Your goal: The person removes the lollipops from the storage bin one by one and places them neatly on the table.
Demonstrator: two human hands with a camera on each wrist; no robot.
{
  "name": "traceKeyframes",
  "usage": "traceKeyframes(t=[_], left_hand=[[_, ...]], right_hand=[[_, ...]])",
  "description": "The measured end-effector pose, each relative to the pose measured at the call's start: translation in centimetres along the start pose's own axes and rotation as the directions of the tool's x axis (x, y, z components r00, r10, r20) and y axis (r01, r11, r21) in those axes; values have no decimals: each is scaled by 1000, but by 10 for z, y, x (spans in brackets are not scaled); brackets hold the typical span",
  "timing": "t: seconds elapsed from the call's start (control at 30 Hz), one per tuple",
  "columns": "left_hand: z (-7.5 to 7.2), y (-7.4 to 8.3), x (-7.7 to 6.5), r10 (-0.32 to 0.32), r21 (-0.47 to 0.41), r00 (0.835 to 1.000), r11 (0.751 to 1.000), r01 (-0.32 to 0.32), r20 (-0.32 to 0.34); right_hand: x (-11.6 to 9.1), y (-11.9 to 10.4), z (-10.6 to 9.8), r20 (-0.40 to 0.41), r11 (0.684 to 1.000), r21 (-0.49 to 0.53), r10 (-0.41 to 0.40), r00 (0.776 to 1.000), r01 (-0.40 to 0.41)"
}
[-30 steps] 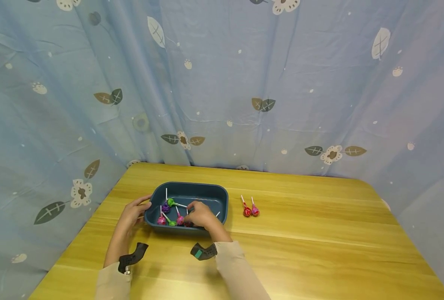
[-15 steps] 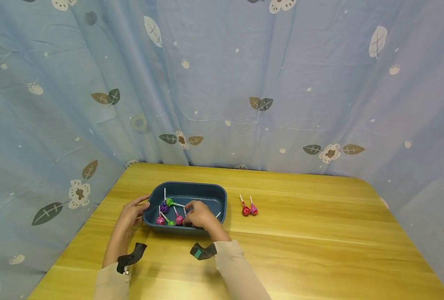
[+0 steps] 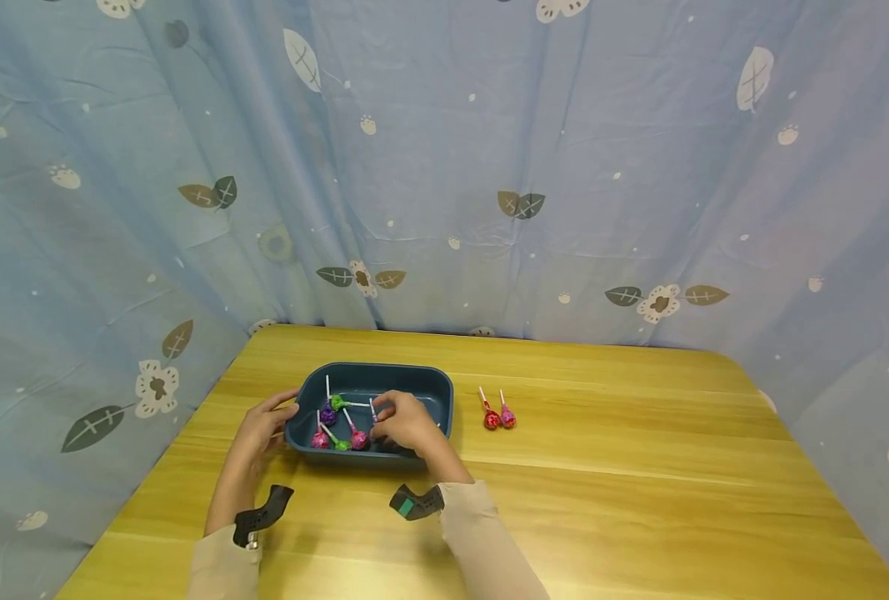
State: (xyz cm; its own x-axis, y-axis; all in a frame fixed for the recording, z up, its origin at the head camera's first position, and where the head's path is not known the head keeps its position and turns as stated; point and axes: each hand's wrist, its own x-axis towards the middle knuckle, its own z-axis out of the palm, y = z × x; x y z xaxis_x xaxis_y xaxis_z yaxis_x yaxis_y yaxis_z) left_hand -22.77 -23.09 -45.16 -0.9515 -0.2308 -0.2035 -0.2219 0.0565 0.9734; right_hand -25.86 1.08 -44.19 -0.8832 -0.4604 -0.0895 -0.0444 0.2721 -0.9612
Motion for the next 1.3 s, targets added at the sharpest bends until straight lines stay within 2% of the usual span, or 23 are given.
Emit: traceKeyframes(t=[0.17,0.23,0.4,0.6,0.67,0.73,0.97,1.17,1.3], left_hand=[[-4,-15,14,11,-37,1000,999,-11,5],[-6,-20,19,0,-38,1000,999,0,0],[-7,-27,26,20,-39,1000,999,-20,-5],[-8,-49,49,7,-29,999,1000,-9,-46],[-9,-52,53,8,-20,999,1000,-9,-43],[-9,-49,49,5,-21,999,1000,-6,-42],[-5,-21,19,33,-40,999,999,-33,-3],[-3,-15,15,-7,-15,1000,1000,7,-14],[-3,-17,15,29,-31,1000,999,-29,-2]], right_hand=[[-6,-2,-7,17,1000,29,-7,1000,6],[-8,-2,-9,13,999,38,-5,1000,4],[-13,-4,-13,-16,999,45,11,1000,-11],[-18,-3,-19,-36,997,80,6,999,-3],[-20,-2,-22,-37,994,106,5,999,-1],[-21,-1,-25,-44,991,135,16,999,-9],[-28,-4,-38,-72,987,161,2,997,10],[-33,-4,-48,-107,983,181,30,994,-10],[-34,-5,-51,-102,981,192,31,994,-11]])
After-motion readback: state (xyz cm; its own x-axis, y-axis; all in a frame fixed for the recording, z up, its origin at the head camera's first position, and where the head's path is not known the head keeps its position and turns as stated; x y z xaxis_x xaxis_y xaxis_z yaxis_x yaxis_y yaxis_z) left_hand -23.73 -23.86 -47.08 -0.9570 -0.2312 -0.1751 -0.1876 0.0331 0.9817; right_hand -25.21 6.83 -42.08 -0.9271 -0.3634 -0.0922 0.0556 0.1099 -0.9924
